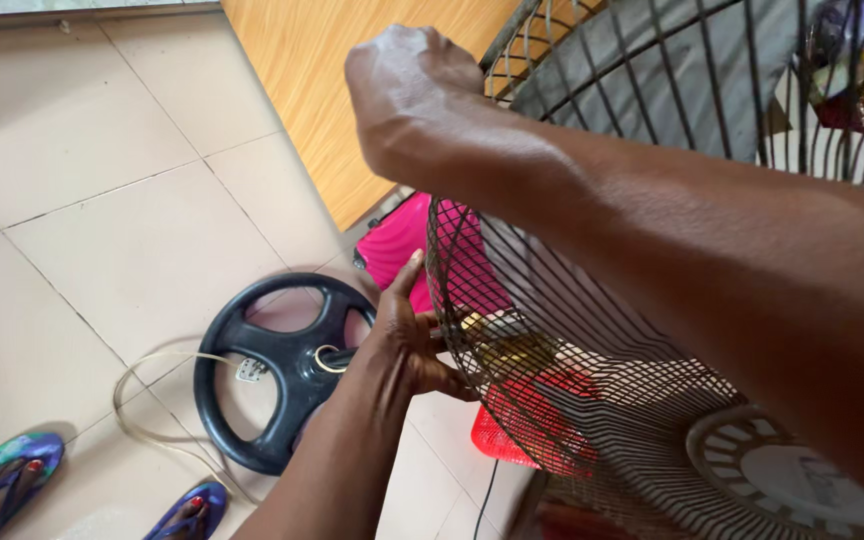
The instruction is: The person reassembles a standing electric fan by securing the fan blades to the motor hub with a screwdriver, then attaching and tightening the front wire cage. The person plugs the fan into a wall socket to complete the setup.
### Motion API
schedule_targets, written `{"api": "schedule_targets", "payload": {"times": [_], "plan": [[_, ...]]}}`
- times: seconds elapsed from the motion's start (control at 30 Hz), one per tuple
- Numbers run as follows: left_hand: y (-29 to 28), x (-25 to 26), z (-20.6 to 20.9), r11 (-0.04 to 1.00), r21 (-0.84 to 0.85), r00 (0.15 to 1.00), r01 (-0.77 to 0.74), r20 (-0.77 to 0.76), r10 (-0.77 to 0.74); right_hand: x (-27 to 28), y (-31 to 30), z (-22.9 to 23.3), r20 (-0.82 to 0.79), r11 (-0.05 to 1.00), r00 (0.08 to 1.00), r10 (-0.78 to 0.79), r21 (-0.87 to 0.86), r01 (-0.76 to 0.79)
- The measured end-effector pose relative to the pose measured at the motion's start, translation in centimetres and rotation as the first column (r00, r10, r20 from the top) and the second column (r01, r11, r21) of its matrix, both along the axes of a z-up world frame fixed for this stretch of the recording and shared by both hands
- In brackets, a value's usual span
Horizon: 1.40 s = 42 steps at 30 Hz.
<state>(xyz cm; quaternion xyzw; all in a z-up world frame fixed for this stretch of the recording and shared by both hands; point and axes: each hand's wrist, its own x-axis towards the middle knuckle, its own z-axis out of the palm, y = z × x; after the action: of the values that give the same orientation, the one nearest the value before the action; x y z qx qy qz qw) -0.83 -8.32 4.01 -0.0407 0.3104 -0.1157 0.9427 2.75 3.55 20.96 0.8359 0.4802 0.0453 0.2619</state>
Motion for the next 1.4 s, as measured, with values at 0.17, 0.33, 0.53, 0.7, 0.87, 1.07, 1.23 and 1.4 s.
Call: {"api": "schedule_targets", "payload": {"times": [0.17,0.33,0.53,0.7,0.87,1.07,1.23,1.4], "plan": [[0.8,0.3,-0.3,0.998,0.0,0.997,0.056,0.05,-0.056,1.0,0.0,1.2,-0.022,0.999,0.999,0.035,0.009,-0.035],[1.4,0.4,-0.8,0.996,-0.016,0.993,0.091,0.08,-0.09,1.5,-0.1,1.6,-0.032,0.997,0.997,0.073,0.004,-0.073],[1.2,0.3,-1.2,0.997,-0.032,0.988,0.076,0.137,-0.071,1.9,-0.1,0.9,-0.016,0.996,0.996,0.083,0.042,-0.083],[1.2,0.2,-1.7,0.996,-0.029,0.98,0.079,0.188,-0.072,2.1,-0.5,1.0,-0.003,0.996,0.997,0.079,0.046,-0.079],[1.0,0.6,-1.6,0.995,-0.004,0.962,0.1,0.255,-0.096,1.0,-0.8,1.8,-0.002,1.0,1.0,0.011,-0.005,-0.011],[0.7,-0.9,-1.1,0.98,0.161,0.963,0.117,0.223,-0.152,-1.0,-0.3,0.7,-0.015,0.999,1.0,0.018,-0.038,-0.019],[2.2,-1.6,-2.4,0.897,0.364,0.966,0.25,-0.035,-0.255,-2.0,-0.4,-1.0,-0.059,0.995,0.994,0.088,-0.04,-0.09],[4.7,-4.2,-3.7,0.815,0.578,0.987,0.029,0.114,-0.117,-1.4,-1.8,-1.9,-0.028,0.987,0.993,0.117,-0.11,-0.12]]}}
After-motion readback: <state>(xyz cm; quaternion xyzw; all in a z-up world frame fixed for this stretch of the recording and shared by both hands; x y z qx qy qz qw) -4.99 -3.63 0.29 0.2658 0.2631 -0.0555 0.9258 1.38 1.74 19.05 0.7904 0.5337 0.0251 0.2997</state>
